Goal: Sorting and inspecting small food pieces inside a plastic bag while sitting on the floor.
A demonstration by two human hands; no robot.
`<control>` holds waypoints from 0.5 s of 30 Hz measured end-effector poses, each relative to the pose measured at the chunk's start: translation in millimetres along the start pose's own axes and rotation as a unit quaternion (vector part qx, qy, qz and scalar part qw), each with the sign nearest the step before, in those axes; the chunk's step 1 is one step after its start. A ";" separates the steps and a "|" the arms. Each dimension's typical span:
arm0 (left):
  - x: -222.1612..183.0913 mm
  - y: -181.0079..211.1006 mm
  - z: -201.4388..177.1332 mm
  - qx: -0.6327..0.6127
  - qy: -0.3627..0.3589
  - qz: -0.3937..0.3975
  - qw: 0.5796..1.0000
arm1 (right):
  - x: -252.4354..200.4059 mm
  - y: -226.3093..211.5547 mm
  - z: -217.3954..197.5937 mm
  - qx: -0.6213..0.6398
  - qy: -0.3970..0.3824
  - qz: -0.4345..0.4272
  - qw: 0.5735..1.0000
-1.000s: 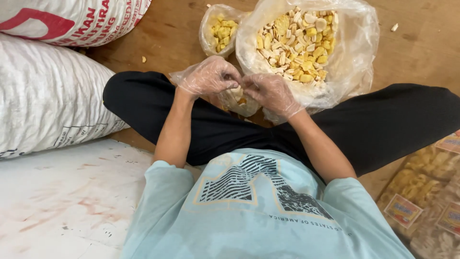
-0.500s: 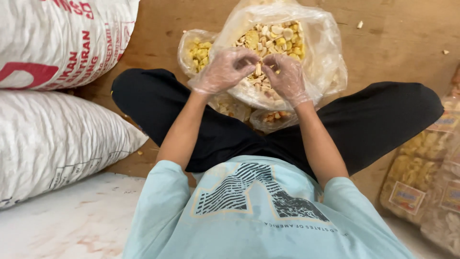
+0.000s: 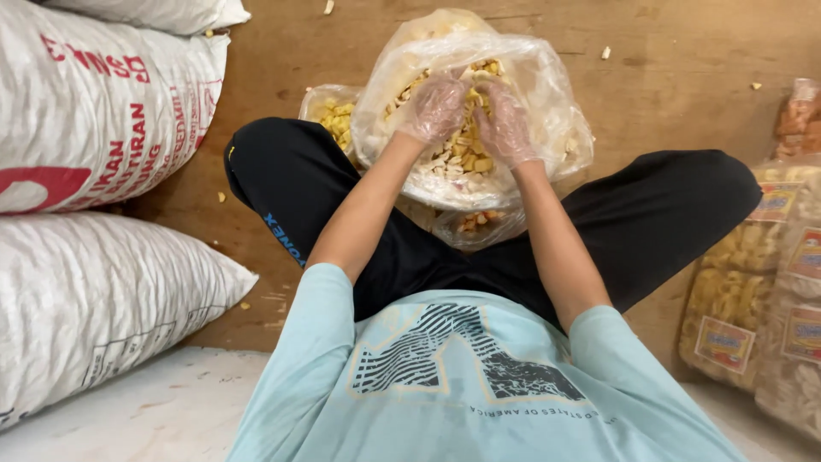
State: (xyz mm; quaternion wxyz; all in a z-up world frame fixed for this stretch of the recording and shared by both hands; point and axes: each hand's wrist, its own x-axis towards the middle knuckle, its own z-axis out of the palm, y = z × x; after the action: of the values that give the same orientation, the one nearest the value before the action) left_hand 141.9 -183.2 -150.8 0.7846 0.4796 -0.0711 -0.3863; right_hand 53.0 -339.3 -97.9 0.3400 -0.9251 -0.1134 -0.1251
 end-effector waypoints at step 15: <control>21.2 -6.5 -6.4 0.920 -0.031 0.010 0.390 | 18.5 26.2 22.6 -0.051 -0.034 0.035 0.997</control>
State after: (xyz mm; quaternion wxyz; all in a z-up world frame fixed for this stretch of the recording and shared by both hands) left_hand 156.1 -194.6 -165.0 -0.1335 0.8963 -0.4127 -0.0925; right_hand 81.7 -341.6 -124.6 0.2921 -0.9485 -0.0857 -0.0871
